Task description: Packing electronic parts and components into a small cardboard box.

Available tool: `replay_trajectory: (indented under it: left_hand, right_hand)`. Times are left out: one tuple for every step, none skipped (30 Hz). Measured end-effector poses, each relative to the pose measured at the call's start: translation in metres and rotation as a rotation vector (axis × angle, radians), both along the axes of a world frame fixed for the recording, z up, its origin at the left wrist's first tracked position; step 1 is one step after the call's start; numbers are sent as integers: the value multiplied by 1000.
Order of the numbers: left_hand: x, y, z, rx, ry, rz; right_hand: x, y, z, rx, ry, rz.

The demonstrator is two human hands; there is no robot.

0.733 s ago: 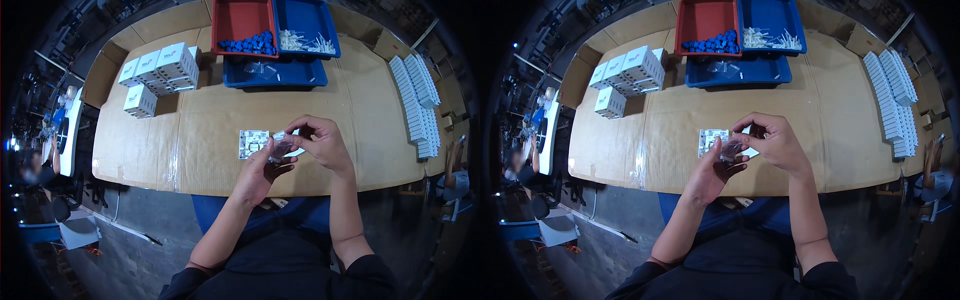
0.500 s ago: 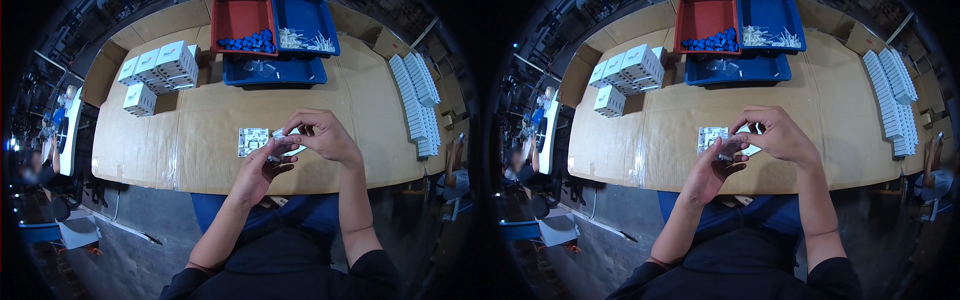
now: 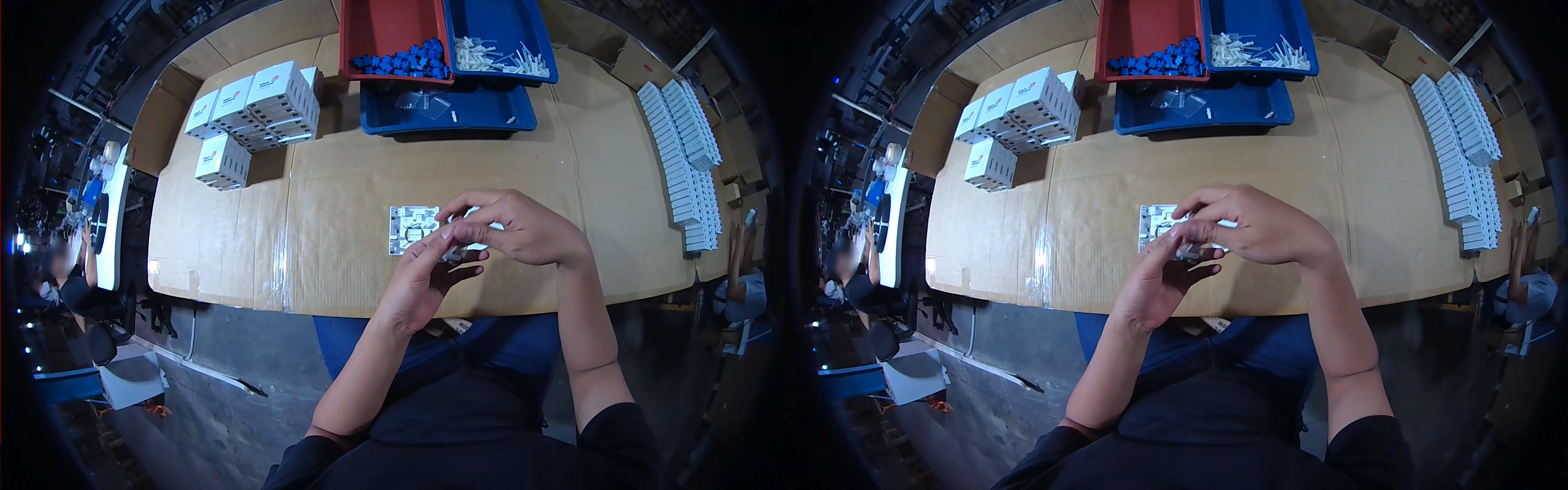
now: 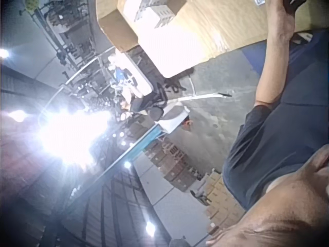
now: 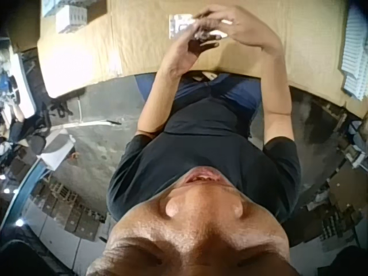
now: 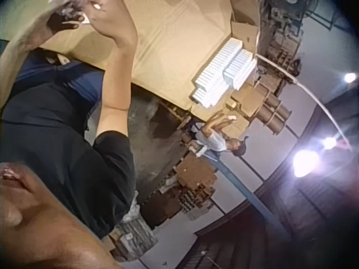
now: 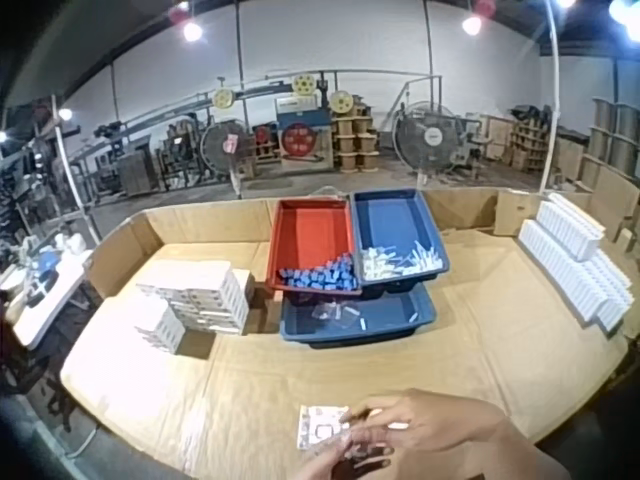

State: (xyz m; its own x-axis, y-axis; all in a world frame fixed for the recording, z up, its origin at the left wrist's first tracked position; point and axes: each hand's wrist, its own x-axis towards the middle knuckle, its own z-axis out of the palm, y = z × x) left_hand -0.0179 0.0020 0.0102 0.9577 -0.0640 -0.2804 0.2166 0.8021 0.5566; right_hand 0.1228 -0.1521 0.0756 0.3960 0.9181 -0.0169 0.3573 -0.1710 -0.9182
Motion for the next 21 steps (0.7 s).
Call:
replay_trajectory:
  left_hand:
    - [-1,0,-1,20,10,-13]
    - [-1,0,-3,40,19,-28]
    - [-1,1,-7,38,16,-35]
    - [-2,2,-12,9,10,-39]
    - [-2,3,-16,-19,3,-45]
    - [-1,5,-18,-6,-9,-57]
    - [-1,4,-22,-5,-16,-63]
    - [-1,4,-28,-60,-6,-81]
    - [-1,4,-31,-113,3,-99]
    - [-1,3,-33,-141,27,-111]
    - [-4,2,-39,-137,15,-115]
    - [-7,3,-48,-300,-27,-174]
    - [-9,3,-58,-464,-70,-236]
    - [-12,2,-69,-530,-202,-309]
    - [-16,5,-81,-584,-330,-371]
    - [-17,1,-97,-709,-343,-382]
    - [-14,-1,-106,-711,-343,-384]
    - [-13,-1,-110,-610,-207,-325]
    - [-11,-4,-115,-518,-70,-273]
    - [-10,-1,-113,-572,-88,-315]
    - [-11,-2,-113,-576,-82,-313]
  right_hand:
    - [-2,2,-1,-76,24,21]
    - [-3,2,-2,-151,48,40]
    - [-2,3,-4,-153,45,34]
    - [-1,3,-6,-111,23,50]
    - [1,2,-8,-70,0,66]
    - [2,0,-14,-14,67,38]
    - [4,-2,-16,-14,59,32]
    - [6,-4,-16,14,86,-11]
    - [10,-6,-16,43,112,-53]
    - [17,-8,-15,48,100,-57]
    - [26,-13,-14,52,84,-134]
    - [38,-17,-13,60,66,-209]
    - [54,-22,-16,67,48,-211]
    - [74,-27,-24,20,-3,-344]
    - [95,-24,-31,-17,-45,-466]
    - [115,-21,-31,-29,-111,-550]
    - [135,-19,-35,-43,-166,-634]
    - [160,-15,-42,24,-288,-668]
    - [186,-15,-50,81,-413,-706]
    - [210,-10,-53,20,-443,-763]
    - [231,-6,-57,-44,-472,-819]
